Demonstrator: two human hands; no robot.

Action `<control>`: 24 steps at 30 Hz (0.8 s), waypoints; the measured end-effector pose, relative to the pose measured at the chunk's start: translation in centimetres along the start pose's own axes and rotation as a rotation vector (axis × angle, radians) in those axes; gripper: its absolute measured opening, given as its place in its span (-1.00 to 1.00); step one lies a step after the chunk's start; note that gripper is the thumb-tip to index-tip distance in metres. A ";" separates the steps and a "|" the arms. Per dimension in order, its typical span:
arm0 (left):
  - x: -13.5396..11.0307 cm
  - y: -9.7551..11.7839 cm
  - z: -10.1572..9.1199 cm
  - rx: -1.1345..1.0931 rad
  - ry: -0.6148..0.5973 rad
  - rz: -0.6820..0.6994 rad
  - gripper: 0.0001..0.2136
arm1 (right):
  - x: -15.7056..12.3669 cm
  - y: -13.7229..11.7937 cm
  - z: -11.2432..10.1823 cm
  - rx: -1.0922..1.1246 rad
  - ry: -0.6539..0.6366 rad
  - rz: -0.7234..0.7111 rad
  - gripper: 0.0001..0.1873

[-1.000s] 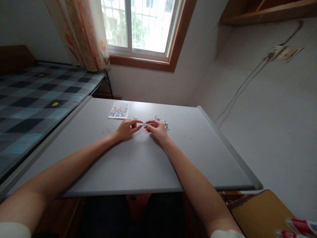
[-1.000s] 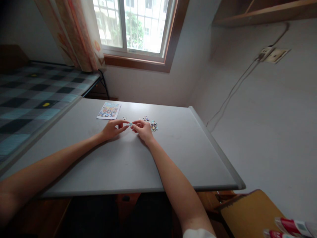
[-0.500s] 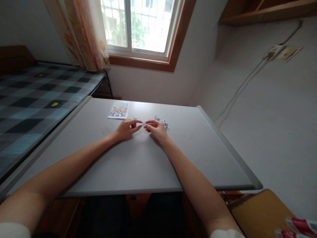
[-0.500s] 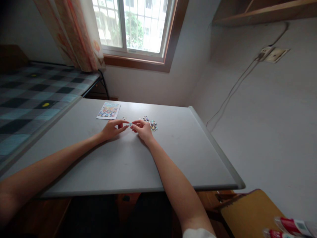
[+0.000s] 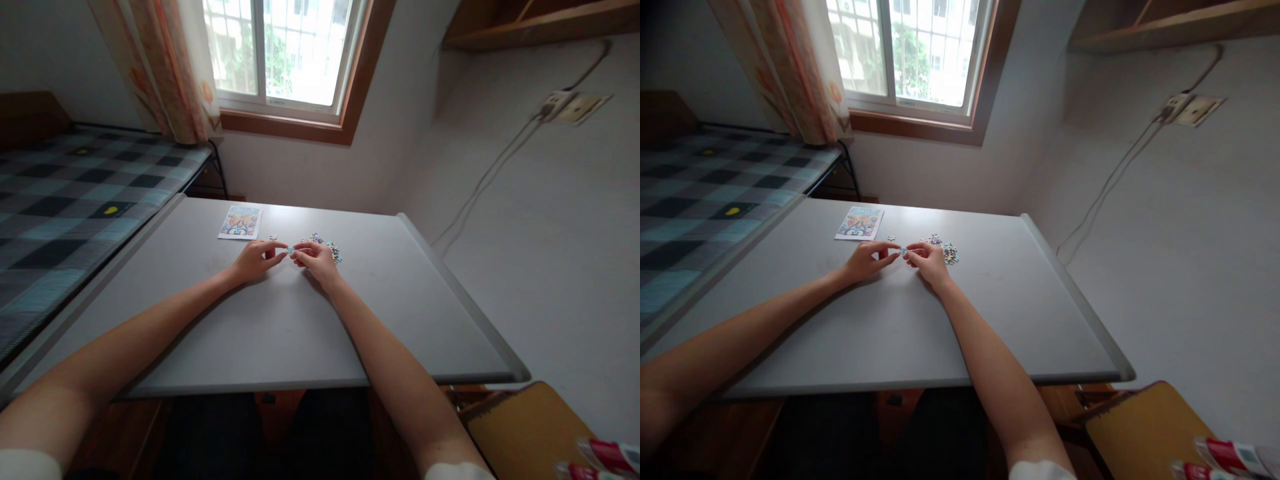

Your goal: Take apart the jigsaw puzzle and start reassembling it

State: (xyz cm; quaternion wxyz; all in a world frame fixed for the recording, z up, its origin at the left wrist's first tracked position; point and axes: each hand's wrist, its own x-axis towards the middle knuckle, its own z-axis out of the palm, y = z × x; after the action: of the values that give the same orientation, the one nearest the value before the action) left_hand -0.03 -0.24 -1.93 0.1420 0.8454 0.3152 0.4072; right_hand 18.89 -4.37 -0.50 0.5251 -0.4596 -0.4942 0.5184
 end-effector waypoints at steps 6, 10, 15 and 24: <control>0.1 0.1 -0.1 0.002 0.006 0.011 -0.78 | 0.0 0.0 0.0 0.000 -0.001 0.002 -0.65; 0.1 0.2 -0.1 0.011 0.004 0.020 -0.79 | -0.1 0.0 -0.1 -0.002 -0.003 0.005 -0.67; 0.1 0.2 -0.1 0.003 0.005 0.019 -0.79 | 0.0 0.0 0.0 0.002 -0.004 0.005 -0.70; 0.1 0.2 -0.1 -0.001 0.005 0.004 -0.80 | 0.0 0.3 -0.1 0.000 -0.018 -0.012 -0.66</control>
State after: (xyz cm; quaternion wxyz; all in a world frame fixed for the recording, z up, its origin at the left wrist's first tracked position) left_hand -0.01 -0.36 -1.74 0.1411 0.8449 0.3136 0.4098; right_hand 18.97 -4.36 -0.77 0.5237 -0.4519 -0.5018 0.5193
